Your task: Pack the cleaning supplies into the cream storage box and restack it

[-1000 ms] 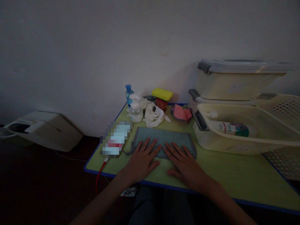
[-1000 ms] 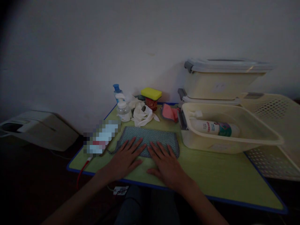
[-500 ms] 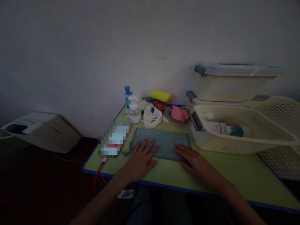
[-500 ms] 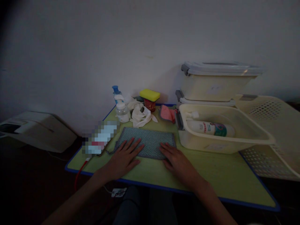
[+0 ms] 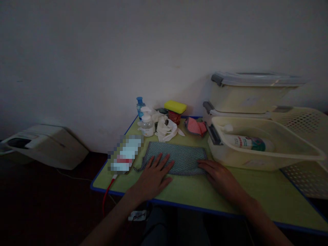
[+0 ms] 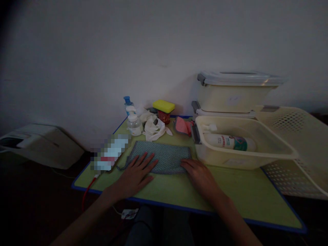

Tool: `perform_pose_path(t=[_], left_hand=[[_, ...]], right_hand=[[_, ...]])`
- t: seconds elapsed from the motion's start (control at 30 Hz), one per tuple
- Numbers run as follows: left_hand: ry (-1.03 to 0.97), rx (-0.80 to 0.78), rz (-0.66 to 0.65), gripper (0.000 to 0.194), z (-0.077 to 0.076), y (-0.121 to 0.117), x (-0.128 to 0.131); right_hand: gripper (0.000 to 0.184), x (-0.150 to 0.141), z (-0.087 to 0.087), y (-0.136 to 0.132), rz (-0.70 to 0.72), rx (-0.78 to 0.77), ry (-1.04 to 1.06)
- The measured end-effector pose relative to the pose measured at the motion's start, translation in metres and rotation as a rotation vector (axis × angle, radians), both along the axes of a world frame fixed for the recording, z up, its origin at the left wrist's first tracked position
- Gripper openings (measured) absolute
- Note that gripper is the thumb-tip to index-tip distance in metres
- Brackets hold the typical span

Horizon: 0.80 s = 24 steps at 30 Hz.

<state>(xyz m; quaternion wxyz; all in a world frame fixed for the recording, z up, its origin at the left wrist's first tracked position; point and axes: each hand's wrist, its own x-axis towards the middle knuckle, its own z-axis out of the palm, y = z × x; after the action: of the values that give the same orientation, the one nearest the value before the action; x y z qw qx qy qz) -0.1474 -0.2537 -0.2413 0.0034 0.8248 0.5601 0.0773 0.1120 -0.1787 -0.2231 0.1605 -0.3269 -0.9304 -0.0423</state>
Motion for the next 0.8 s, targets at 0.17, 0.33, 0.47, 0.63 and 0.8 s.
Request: perform_pose_path(t=[0.17, 0.33, 0.47, 0.63, 0.8], left_hand=[[-0.007, -0.017, 0.005, 0.053, 0.000, 0.000, 0.000], [-0.007, -0.003, 0.000, 0.053, -0.001, 0.000, -0.001], [-0.001, 0.007, -0.007, 0.053, 0.000, 0.000, -0.001], [-0.006, -0.064, -0.069, 0.055, 0.005, 0.003, -0.006], [-0.092, -0.223, -0.205, 0.057, 0.015, 0.012, -0.022]], right_hand=[[0.038, 0.006, 0.001, 0.003, 0.022, -0.002, -0.013], [0.042, 0.006, 0.002, 0.010, 0.017, 0.013, 0.029], [0.040, 0.006, 0.004, 0.012, 0.025, 0.008, 0.039], [0.034, 0.010, 0.011, 0.003, 0.079, -0.037, 0.003], [0.033, 0.015, 0.009, -0.017, 0.140, 0.000, 0.026]])
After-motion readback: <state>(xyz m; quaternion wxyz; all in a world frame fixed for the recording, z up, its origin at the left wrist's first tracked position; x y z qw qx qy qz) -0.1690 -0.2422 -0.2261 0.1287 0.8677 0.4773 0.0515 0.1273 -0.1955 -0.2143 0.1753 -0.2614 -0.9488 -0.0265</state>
